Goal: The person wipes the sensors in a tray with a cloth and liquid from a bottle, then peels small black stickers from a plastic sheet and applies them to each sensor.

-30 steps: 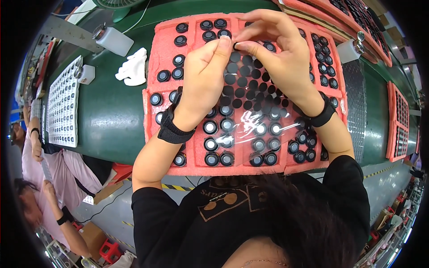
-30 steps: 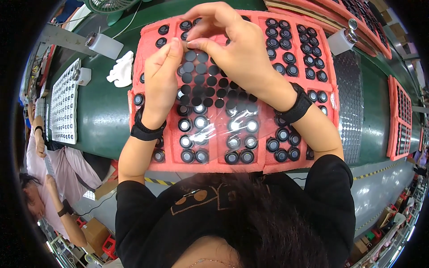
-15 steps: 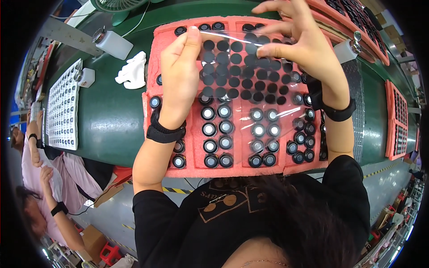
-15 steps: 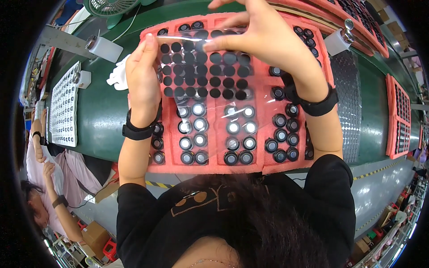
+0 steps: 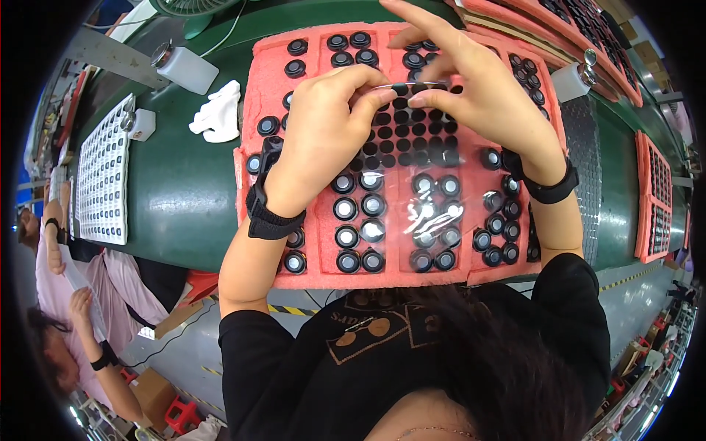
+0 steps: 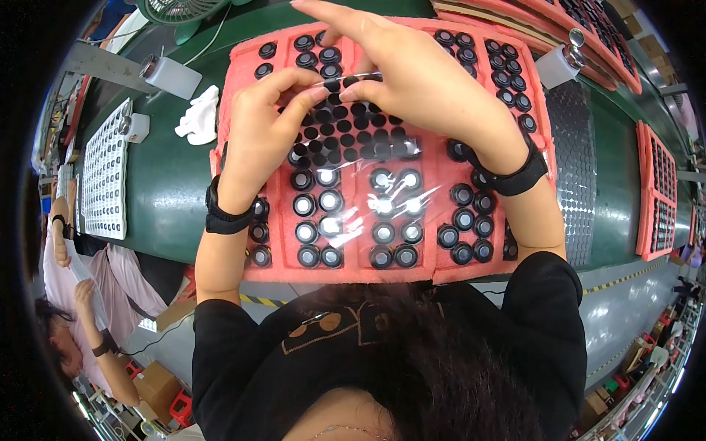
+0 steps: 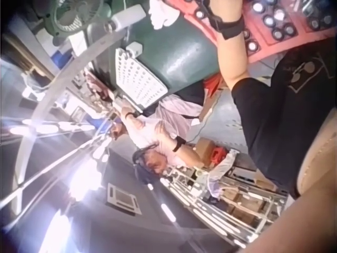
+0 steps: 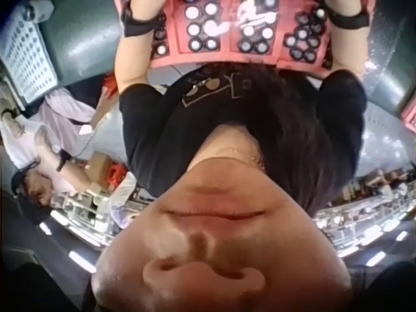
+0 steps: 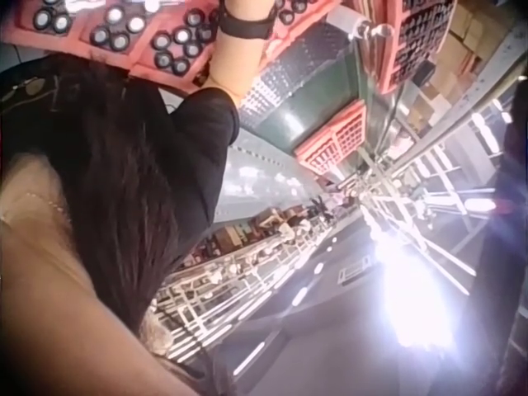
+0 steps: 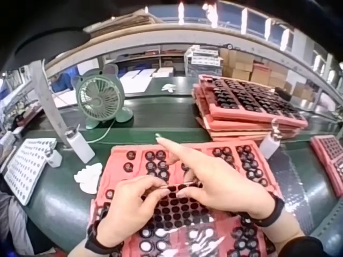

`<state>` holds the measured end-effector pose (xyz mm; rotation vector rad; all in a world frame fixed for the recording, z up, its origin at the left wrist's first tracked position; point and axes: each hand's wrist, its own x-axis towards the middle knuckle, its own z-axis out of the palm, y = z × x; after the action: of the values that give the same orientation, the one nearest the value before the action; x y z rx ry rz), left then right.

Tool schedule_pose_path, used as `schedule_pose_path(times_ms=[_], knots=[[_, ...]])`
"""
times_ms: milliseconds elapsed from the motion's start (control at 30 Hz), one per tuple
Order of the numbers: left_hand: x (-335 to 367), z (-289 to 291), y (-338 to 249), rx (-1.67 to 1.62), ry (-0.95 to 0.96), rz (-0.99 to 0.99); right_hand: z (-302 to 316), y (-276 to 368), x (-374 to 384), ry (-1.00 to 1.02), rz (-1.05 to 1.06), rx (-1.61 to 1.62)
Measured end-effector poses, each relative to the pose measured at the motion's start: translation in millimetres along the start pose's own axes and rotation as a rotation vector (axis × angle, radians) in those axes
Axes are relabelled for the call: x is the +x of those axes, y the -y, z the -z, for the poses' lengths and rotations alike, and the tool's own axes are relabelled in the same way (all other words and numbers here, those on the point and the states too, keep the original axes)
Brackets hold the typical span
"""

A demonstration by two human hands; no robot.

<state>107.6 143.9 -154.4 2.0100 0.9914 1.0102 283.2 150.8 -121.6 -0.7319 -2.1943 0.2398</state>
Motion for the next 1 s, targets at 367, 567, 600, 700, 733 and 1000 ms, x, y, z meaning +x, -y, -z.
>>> schedule_pose_path(times_ms=[367, 567, 600, 700, 733, 1000], knots=[[-3, -7, 4, 0.11, -0.117, -0.215, -4, 13, -6, -0.077, -0.013, 0.091], [-4, -4, -1, -0.043, -0.029, -0.012, -4, 20, -14, 0.025, -0.314, 0.145], [-3, -3, -2, -0.084, 0.008, 0.061, -6, 17, -16, 0.024, -0.275, 0.12], [-2, -2, 2, -0.125, 0.073, 0.153, -12, 6, -19, 0.0, 0.007, -0.113], [-1, -2, 6, -0.126, 0.101, 0.175, -14, 7, -21, 0.0, 0.007, -0.115], [-1, -1, 16, 0.103, 0.276, 0.15, 8, -14, -17, -0.154, -0.58, 0.741]])
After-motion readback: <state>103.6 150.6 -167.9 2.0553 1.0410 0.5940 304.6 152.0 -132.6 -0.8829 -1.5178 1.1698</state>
